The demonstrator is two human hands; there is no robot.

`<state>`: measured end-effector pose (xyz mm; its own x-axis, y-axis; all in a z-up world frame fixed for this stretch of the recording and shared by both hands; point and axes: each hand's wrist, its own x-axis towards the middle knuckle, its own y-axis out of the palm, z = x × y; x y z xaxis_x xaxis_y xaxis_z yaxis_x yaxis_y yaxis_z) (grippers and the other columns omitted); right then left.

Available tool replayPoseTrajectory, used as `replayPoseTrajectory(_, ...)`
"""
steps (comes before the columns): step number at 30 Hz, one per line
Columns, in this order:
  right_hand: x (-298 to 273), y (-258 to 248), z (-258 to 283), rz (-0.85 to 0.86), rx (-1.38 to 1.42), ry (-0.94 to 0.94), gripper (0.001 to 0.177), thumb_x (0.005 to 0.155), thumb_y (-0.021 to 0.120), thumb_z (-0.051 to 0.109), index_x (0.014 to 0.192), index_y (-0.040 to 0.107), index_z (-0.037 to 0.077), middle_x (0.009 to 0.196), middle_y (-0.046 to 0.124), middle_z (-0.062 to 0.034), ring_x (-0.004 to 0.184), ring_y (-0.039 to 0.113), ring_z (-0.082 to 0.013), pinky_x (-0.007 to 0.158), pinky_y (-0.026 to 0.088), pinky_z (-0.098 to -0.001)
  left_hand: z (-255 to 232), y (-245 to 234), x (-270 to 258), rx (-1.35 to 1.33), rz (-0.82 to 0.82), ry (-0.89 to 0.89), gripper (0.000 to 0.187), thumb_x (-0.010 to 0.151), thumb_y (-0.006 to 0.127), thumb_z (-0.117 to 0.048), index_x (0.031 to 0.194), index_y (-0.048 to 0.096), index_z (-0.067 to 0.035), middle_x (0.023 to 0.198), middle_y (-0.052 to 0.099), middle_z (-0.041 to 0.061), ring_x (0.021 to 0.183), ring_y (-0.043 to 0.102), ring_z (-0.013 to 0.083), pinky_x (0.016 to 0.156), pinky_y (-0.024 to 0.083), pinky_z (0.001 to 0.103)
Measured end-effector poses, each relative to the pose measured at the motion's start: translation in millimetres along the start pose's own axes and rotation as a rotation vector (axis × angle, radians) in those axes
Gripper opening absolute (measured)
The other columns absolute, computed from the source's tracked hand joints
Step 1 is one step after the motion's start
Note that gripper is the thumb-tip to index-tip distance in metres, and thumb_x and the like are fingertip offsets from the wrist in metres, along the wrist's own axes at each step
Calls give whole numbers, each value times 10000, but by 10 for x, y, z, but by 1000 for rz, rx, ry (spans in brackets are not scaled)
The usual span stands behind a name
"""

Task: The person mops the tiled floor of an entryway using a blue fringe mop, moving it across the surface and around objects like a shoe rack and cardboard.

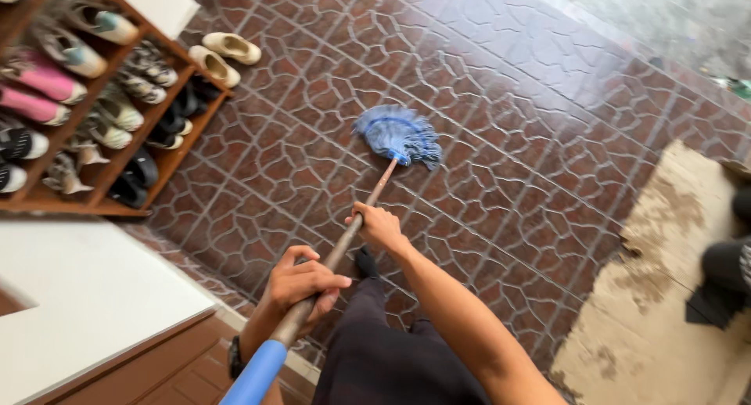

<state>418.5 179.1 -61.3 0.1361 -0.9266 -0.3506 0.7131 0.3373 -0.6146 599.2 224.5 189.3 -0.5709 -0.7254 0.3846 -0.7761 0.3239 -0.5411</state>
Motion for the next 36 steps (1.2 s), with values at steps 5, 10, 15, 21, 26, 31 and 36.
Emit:
replayPoseTrajectory(5, -641, -341, -528, -6, -4, 123, 346, 906, 667, 535, 1011, 650, 205, 873, 743, -153, 883, 715, -413, 700, 523, -537, -308, 629, 17, -22, 54, 85, 174, 859, 683, -109, 1001, 765, -165, 740, 693, -78, 734, 708, 72, 947, 490, 358)
replayPoseTrajectory(10, -1236, -606, -1395, -97, -75, 239, 302, 910, 644, 523, 1052, 672, 258, 977, 741, -156, 953, 716, -382, 723, 520, -546, -513, 1546, 9, -127, 57, 121, 173, 883, 690, -72, 1016, 757, -160, 800, 697, -51, 799, 708, 106, 956, 510, 358)
replayPoseTrajectory(15, -1807, -756, -2343, -106, -87, 433, 349, 931, 606, 575, 1098, 657, 274, 1050, 733, -138, 1006, 711, -374, 764, 522, -550, -708, 2314, -12, -322, 279, 88, 313, 756, 701, -67, 1055, 749, -143, 778, 670, -56, 845, 709, 124, 982, 497, 379)
replayPoseTrajectory(21, -2425, -909, -3408, -180, -19, 671, 381, 915, 575, 637, 1107, 659, 319, 1072, 749, -96, 1033, 725, -346, 834, 515, -527, -832, 3264, 29, -437, 400, 150, 318, 799, 711, -61, 1100, 738, -161, 928, 699, -14, 968, 686, 169, 1003, 493, 382)
replayPoseTrajectory(26, -3018, -957, -3859, -300, 122, 790, 351, 903, 611, 616, 1051, 662, 302, 1006, 768, -89, 1024, 725, -347, 842, 501, -540, -926, 3743, -31, -638, 635, 68, 288, 849, 695, -70, 1124, 726, -148, 881, 644, 2, 941, 633, 194, 991, 478, 369)
replayPoseTrajectory(31, -3263, -696, -3641, -393, 138, 847, 292, 900, 640, 561, 1023, 676, 297, 939, 738, -96, 992, 696, -371, 813, 474, -537, -870, 3524, -233, -724, 685, -5, 190, 936, 700, -100, 1121, 726, -136, 931, 655, -2, 992, 619, 180, 1060, 415, 372)
replayPoseTrajectory(36, -2968, -248, -3060, -450, 167, 616, 335, 948, 640, 494, 1001, 636, 163, 824, 719, -164, 864, 698, -393, 743, 504, -503, -637, 2689, -356, -678, 661, -6, 170, 913, 703, -78, 1075, 726, -126, 971, 702, -11, 1052, 648, 176, 1100, 392, 370)
